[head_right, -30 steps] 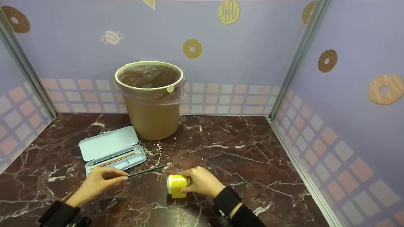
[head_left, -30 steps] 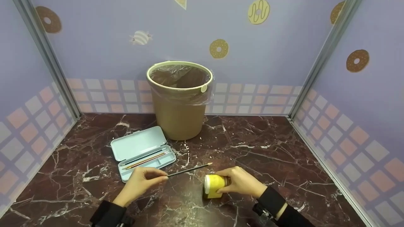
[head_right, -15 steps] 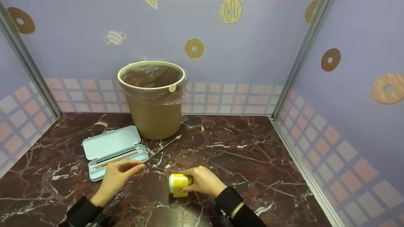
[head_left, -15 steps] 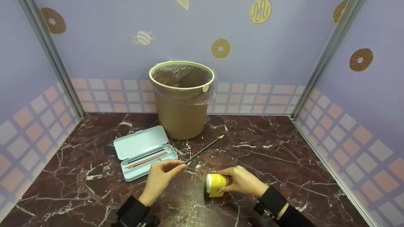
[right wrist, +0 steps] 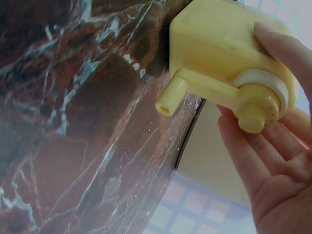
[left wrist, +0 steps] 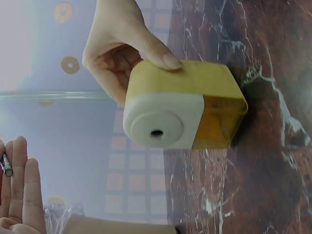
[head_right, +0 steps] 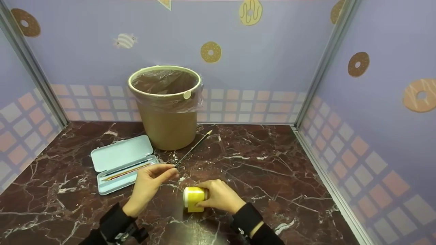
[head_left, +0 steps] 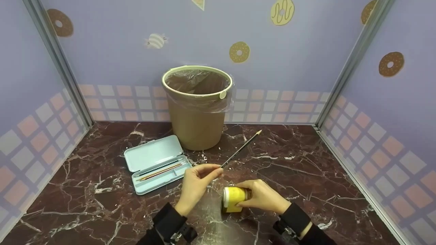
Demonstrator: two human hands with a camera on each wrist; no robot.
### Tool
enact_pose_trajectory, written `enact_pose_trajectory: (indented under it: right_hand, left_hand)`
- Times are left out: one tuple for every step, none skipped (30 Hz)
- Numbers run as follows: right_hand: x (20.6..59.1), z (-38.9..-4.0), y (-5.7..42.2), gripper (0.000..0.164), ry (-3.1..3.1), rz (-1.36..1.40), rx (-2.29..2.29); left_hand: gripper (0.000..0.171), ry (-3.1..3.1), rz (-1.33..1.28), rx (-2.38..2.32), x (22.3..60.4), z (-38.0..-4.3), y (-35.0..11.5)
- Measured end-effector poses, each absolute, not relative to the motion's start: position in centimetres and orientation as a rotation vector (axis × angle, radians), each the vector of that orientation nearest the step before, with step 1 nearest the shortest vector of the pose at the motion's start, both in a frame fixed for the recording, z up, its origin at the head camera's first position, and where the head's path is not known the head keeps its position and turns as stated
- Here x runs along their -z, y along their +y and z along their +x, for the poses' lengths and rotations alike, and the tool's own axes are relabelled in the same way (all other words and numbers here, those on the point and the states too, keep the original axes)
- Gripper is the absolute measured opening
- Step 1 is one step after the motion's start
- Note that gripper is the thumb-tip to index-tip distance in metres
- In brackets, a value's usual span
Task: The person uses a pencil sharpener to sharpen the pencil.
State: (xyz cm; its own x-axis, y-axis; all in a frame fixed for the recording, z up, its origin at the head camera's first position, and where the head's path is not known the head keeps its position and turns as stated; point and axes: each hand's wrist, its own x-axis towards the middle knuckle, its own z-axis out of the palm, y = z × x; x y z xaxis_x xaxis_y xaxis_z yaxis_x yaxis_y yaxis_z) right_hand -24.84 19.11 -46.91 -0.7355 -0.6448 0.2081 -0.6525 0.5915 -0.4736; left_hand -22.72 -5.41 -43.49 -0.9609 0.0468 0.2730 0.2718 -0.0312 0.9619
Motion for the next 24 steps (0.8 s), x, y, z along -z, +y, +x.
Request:
enact_pose_trajectory:
  right_hand:
    - [46.9,-24.8,19.1,0.051,-2.795,1.123,-0.846]
    - [46.9,-24.7,19.1,0.052,-2.798,1.11,-0.846]
    - [47.0,-24.6,19.1,0.052,-2.799,1.098,-0.849]
    - [47.0,-24.5,19.1,0.053,-2.798,1.094,-0.857]
    - [47.1,-24.5,19.1,0.055,-2.796,1.091,-0.864]
    - [47.2,-24.4,19.1,0.056,-2.793,1.092,-0.876]
    - [47.2,-24.3,19.2,0.058,-2.791,1.093,-0.894]
    - [47.3,-24.3,19.2,0.061,-2.793,1.091,-0.919]
    - [47.3,-24.2,19.3,0.063,-2.797,1.091,-0.949]
    - [47.3,-24.1,19.4,0.065,-2.804,1.09,-0.982]
    - [47.3,-24.1,19.5,0.066,-2.811,1.083,-1.013]
    - [47.2,-24.0,19.6,0.067,-2.815,1.074,-1.055]
    - [47.1,-24.0,19.7,0.068,-2.816,1.06,-1.093]
    - [47.0,-24.0,19.8,0.067,-2.813,1.042,-1.143]
    - [46.8,-23.9,19.9,0.066,-2.8,1.02,-1.201]
    - [46.7,-23.9,19.9,0.064,-2.78,0.989,-1.254]
    - [46.4,-23.9,19.9,0.062,-2.752,0.956,-1.316]
    - [46.2,-23.9,19.8,0.059,-2.718,0.919,-1.395]
    - [46.0,-23.9,19.7,0.055,-2.681,0.881,-1.471]
    - [45.8,-23.9,19.6,0.053,-2.64,0.84,-1.545]
    - [45.6,-23.9,19.3,0.05,-2.597,0.802,-1.601]
    - [45.3,-23.9,19.1,0.047,-2.557,0.763,-1.657]
    - [45.1,-23.9,18.7,0.044,-2.513,0.725,-1.712]
    - [44.9,-23.9,18.4,0.042,-2.471,0.686,-1.754]
  left_hand:
    - [0.021,-2.07,-0.345,2.127,43.5,-22.8,-5.3]
    - [0.021,-2.066,-0.344,2.135,43.5,-22.8,-5.2]
    - [0.021,-2.061,-0.346,2.142,43.6,-22.8,-5.2]
    - [0.021,-2.058,-0.347,2.147,43.6,-22.8,-5.2]
    - [0.021,-2.055,-0.347,2.149,43.7,-22.9,-5.1]
    - [0.021,-2.054,-0.348,2.151,43.7,-22.9,-5.2]
    - [0.022,-2.056,-0.349,2.15,43.8,-22.9,-5.2]
    - [0.022,-2.059,-0.349,2.149,43.9,-22.9,-5.2]
    - [0.022,-2.064,-0.348,2.147,43.9,-22.9,-5.2]
    - [0.023,-2.069,-0.347,2.146,44.0,-22.9,-5.2]
    - [0.023,-2.074,-0.344,2.145,44.0,-22.9,-5.1]
    - [0.023,-2.081,-0.34,2.142,44.0,-22.9,-5.1]
    - [0.023,-2.085,-0.337,2.137,44.1,-22.9,-5.1]
    - [0.023,-2.088,-0.333,2.135,44.1,-22.9,-5.1]
    - [0.023,-2.088,-0.331,2.133,44.2,-22.9,-5.1]
    - [0.024,-2.084,-0.332,2.135,44.3,-22.9,-5.0]
    - [0.023,-2.08,-0.331,2.14,44.3,-22.9,-5.0]
    - [0.024,-2.075,-0.333,2.144,44.4,-22.8,-5.0]
    - [0.024,-2.067,-0.337,2.155,44.5,-22.8,-5.0]
    - [0.024,-2.06,-0.338,2.168,44.6,-22.8,-4.9]
    - [0.024,-2.058,-0.339,2.176,44.6,-22.8,-4.9]
    - [0.024,-2.062,-0.335,2.182,44.7,-22.8,-4.9]
    - [0.023,-2.068,-0.331,2.183,44.8,-22.8,-4.9]
    - [0.024,-2.075,-0.331,2.176,44.8,-22.8,-4.8]
